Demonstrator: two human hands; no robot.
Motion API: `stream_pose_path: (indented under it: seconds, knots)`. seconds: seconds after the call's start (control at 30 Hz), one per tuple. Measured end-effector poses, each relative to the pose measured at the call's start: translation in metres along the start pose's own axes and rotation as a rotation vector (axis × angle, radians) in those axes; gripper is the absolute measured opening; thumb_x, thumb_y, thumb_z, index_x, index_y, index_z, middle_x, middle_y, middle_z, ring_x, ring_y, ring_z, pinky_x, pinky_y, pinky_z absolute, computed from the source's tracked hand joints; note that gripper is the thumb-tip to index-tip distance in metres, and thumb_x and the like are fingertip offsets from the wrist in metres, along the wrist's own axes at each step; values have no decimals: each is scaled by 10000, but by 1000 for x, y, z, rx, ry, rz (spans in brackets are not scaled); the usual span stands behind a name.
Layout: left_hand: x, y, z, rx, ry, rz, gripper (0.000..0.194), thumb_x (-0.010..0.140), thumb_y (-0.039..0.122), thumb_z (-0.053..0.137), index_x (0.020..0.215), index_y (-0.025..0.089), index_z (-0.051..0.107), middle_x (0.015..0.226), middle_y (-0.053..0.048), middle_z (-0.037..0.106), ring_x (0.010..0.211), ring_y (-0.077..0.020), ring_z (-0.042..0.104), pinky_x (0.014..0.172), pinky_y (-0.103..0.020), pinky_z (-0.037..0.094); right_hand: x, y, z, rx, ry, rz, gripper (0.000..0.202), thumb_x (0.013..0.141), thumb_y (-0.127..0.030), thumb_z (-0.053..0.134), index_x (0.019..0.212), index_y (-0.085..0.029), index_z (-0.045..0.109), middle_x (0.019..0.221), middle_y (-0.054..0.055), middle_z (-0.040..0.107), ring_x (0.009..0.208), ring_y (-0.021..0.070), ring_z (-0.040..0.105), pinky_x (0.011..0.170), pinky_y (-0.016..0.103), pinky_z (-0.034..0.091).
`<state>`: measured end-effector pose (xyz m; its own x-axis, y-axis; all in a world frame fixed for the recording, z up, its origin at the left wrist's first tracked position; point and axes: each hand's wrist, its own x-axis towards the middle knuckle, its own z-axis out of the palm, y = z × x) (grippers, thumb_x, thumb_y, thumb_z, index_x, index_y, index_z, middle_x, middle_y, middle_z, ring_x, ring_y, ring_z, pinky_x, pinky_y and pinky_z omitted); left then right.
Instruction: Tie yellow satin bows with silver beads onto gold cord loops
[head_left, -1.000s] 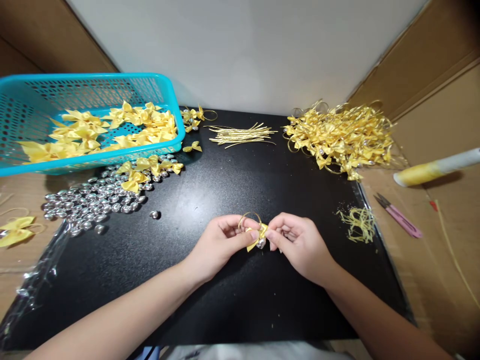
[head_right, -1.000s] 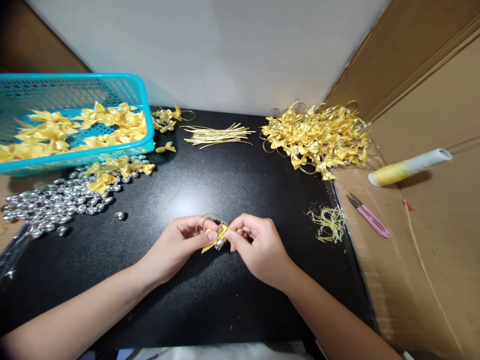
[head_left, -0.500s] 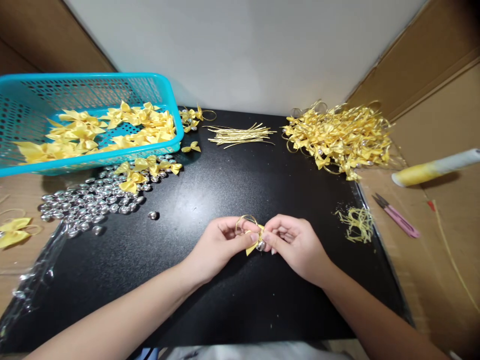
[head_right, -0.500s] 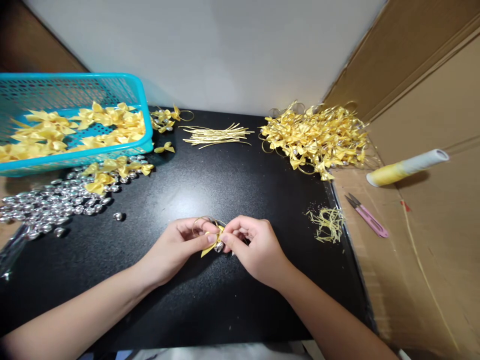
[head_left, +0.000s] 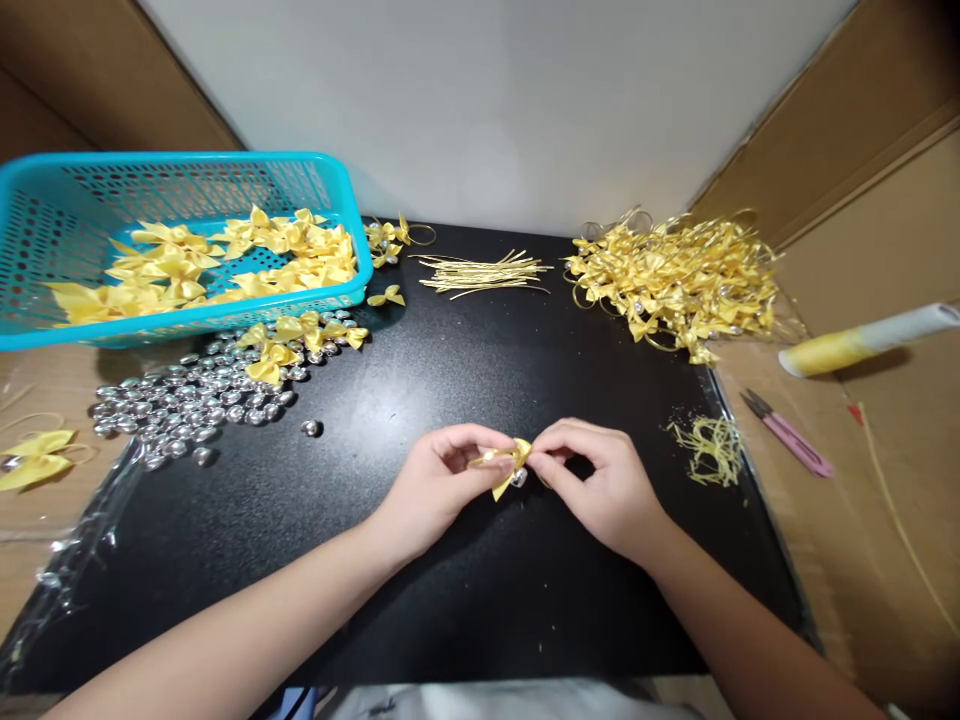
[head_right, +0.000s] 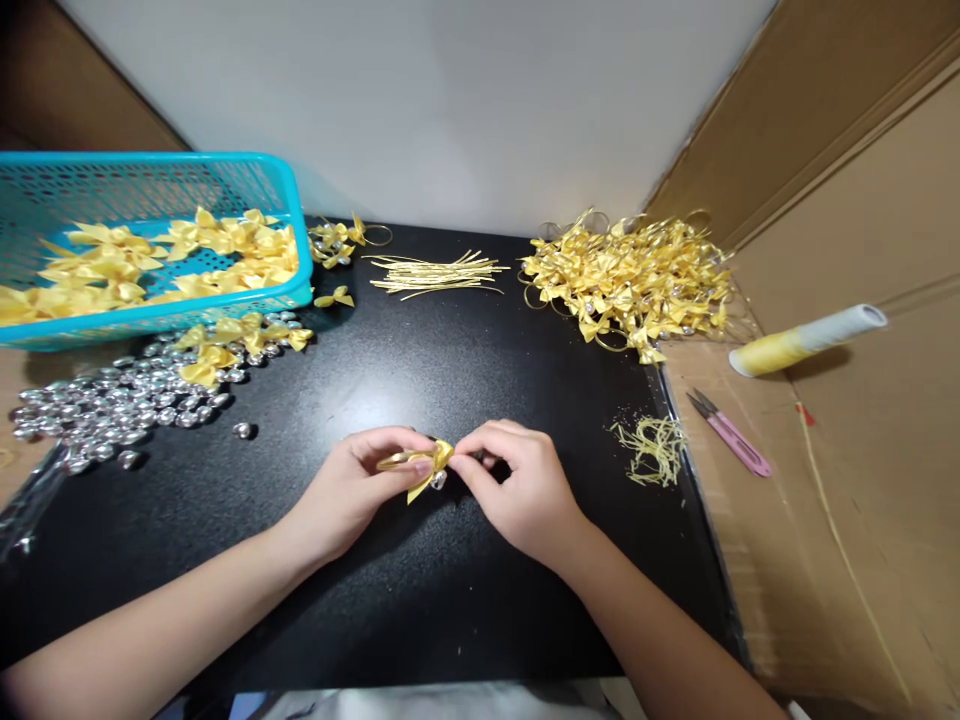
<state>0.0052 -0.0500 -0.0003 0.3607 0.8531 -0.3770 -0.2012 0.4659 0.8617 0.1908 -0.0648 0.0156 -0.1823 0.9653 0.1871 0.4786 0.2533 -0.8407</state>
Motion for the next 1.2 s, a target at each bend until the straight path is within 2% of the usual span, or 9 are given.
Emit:
stream_pose_path:
  seconds: [0.07, 0.13, 0.2, 0.33, 0.6, 0.77, 0.93, 1.07, 1.2]
  knots:
    - [0, 0, 1, 21, 67, 41, 203, 670, 245, 819, 810, 166, 695, 741, -11, 725, 686, -135, 658, 682, -244, 513, -2, -4, -1, -155, 213, -149, 83, 804, -141, 678, 749, -202, 693, 731, 24, 651, 723, 157, 574, 680, 297, 458]
    - [-1, 1, 2, 69, 127, 107, 211, 681, 233, 808, 805, 169, 650, 661, 19, 675, 631, -115, 623, 644, -226, 493, -5, -8, 1, -293, 334, -296, 76, 777, -149, 714, 753, -220, 710, 730, 26, 617, 748, 168, 538, 711, 316, 441]
    - [-3, 1, 4, 137, 153, 183, 207, 699, 221, 792, 791, 170, 613, 633, 34, 631, 601, -100, 589, 625, -215, 473, -8, -10, 6, -372, 311, -360, 60, 790, -181, 721, 793, -240, 732, 719, 23, 591, 742, 167, 512, 711, 320, 427]
    - [-6, -1, 6, 269, 155, 282, 171, 741, 209, 750, 756, 169, 584, 676, 21, 593, 637, -105, 572, 635, -220, 459, -11, -6, 16, -442, 229, -318, 74, 860, -214, 667, 845, -231, 738, 735, 27, 591, 740, 160, 498, 714, 324, 393]
    - [-6, 2, 6, 293, 89, 233, 213, 744, 248, 745, 698, 167, 553, 652, 8, 607, 604, -110, 562, 605, -229, 450, -8, 1, 18, -391, 207, -349, 159, 897, -148, 600, 815, -230, 709, 705, 7, 609, 715, 143, 513, 707, 327, 363]
    - [-1, 6, 6, 212, 116, 196, 253, 652, 212, 800, 678, 163, 552, 625, 27, 596, 585, -91, 547, 580, -201, 438, -11, -2, 18, -108, 239, -381, 157, 891, -111, 588, 838, -228, 678, 774, 13, 563, 774, 144, 542, 707, 310, 439]
    - [5, 8, -3, 106, 183, 155, 278, 648, 235, 802, 693, 163, 537, 637, 20, 622, 604, -97, 585, 593, -199, 451, -15, -5, 7, 327, 197, -246, 136, 912, -141, 575, 856, -251, 631, 907, 19, 614, 785, 141, 617, 679, 311, 512]
    - [9, 11, -7, 80, 212, 160, 281, 626, 217, 806, 691, 163, 538, 649, 14, 637, 640, -110, 622, 635, -210, 470, -14, -6, -3, 583, 171, -186, 88, 936, -226, 574, 873, -271, 617, 778, -4, 620, 656, 123, 612, 569, 272, 504]
    - [12, 12, -7, 60, 229, 152, 285, 601, 205, 807, 676, 161, 535, 630, 25, 628, 624, -104, 624, 627, -202, 465, -8, -12, -19, 698, 271, -63, 181, 857, -370, 682, 752, -262, 582, 672, -21, 540, 514, 101, 528, 456, 237, 445]
